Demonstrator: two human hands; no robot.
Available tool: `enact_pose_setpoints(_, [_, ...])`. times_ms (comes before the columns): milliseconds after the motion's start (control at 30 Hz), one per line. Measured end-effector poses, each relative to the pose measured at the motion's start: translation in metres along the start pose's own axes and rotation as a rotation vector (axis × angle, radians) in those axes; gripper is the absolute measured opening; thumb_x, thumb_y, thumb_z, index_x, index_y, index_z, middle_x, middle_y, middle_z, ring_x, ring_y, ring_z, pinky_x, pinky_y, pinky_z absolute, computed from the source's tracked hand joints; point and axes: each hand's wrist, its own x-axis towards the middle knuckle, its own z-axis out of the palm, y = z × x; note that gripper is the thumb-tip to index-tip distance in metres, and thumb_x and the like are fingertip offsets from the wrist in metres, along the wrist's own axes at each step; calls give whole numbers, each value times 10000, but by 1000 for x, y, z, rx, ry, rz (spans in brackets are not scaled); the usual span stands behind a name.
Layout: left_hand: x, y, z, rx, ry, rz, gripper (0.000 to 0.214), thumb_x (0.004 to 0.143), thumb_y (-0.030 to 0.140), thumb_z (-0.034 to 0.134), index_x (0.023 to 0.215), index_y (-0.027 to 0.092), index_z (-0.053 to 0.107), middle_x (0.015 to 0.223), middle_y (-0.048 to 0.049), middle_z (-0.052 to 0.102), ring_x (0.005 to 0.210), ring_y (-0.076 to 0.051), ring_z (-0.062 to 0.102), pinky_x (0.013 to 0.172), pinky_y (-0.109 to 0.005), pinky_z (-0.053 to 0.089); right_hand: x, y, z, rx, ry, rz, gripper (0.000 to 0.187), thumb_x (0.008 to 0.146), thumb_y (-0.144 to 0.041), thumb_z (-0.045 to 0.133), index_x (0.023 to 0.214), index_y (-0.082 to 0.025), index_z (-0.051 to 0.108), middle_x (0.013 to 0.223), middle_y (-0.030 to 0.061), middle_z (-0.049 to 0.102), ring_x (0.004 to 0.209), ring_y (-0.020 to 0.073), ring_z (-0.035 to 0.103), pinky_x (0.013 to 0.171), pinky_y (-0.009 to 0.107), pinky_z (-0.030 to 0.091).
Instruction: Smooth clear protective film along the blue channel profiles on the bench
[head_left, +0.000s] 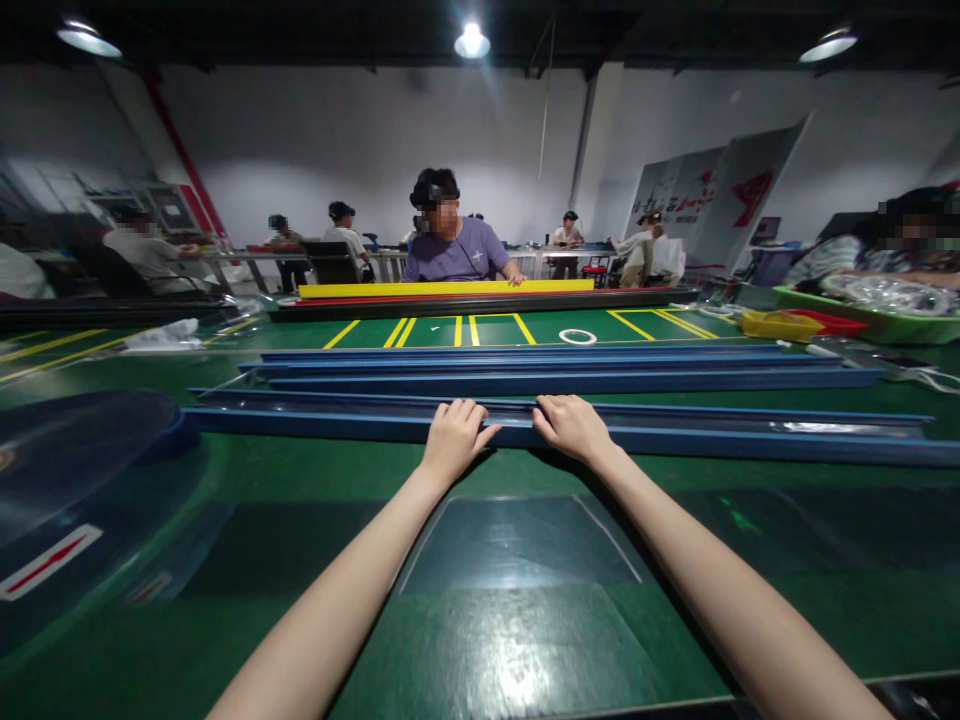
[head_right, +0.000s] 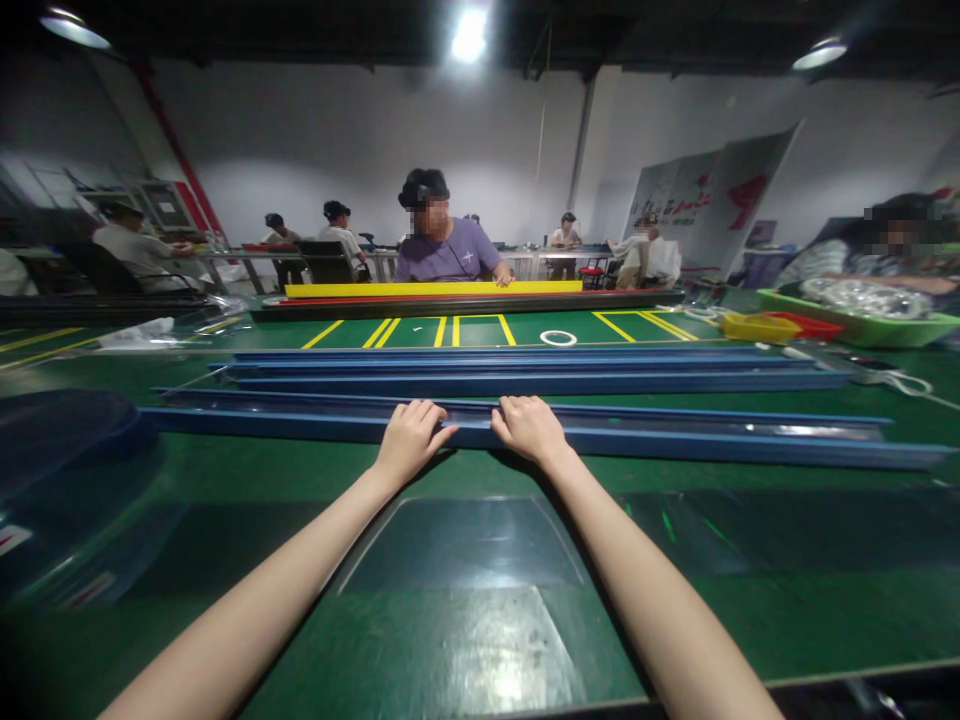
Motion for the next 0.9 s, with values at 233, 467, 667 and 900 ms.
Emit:
enact_pose_setpoints(233, [-1,0,0,0,-9,-3,309,856,431,404,818,168,561,800,-37,606,762,-179,502,669,-302,302,-14,26,1,-40,11,75,360,854,-298,294,903,-166,626,885,74,672,812,158,602,693,237,387])
enact_pose_setpoints(467, [-1,-1,1,-35,-51,4,335,866,442,375,846,174,577,823,-37,626,791,-165,527,681,-294,300,-31,58,7,-87,48,179,388,824,-299,307,972,-180,645,976,58,666,845,176,615,694,260,434])
enact_pose_setpoints(667, [-2,-2,2,-16,-83,9,383,873,458,340,767,174,574,764,-40,624,739,-159,524,652,-290,287,-32,59,5,-100,32,214,393,819,-307,311,990,-193,646,1000,52,660,853,176,617,675,255,442])
enact_pose_setpoints(900, [-2,-1,4,-10,-89,-5,391,865,468,359,727,168,568,724,-38,631,702,-155,528,630,-287,280,-33,59,5,-96,49,202,394,820,-296,305,980,-185,648,996,53,661,840,170,618,673,250,438])
